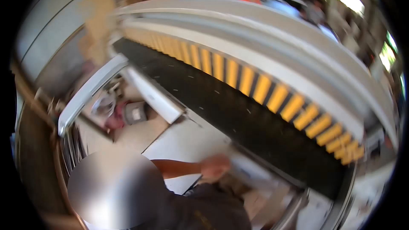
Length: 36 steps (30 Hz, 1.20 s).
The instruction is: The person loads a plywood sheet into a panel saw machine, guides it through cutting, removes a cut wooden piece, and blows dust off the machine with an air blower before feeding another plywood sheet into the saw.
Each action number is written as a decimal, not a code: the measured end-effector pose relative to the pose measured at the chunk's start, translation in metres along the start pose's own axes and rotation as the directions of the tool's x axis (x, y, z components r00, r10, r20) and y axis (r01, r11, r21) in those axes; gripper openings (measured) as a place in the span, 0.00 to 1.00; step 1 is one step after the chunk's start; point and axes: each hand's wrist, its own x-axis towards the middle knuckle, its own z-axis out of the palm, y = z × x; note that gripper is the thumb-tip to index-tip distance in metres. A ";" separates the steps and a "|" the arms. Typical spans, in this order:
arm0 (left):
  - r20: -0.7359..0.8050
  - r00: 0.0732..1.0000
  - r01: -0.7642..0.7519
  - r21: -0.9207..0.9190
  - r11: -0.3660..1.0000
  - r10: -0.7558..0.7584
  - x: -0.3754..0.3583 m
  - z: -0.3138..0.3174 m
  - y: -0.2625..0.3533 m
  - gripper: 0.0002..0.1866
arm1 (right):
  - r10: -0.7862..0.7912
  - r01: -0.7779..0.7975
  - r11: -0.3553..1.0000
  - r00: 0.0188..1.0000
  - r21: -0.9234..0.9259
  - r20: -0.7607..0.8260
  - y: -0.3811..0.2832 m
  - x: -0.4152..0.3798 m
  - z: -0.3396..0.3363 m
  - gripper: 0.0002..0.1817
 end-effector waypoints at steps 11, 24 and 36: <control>0.040 0.994 0.099 0.103 0.990 -0.103 0.099 0.025 -0.023 0.26 | 0.279 -0.280 0.960 0.934 -0.030 0.222 -0.072 0.006 -0.043 0.35; 0.197 0.974 -0.184 0.429 0.884 0.107 0.348 0.133 -0.135 0.33 | 0.247 -0.240 0.969 0.953 -0.063 0.177 -0.076 0.009 -0.042 0.35; -0.025 0.957 0.246 0.605 0.757 -0.291 0.444 0.238 -0.201 0.43 | 0.227 -0.215 0.973 0.953 -0.084 0.200 -0.068 0.008 -0.027 0.34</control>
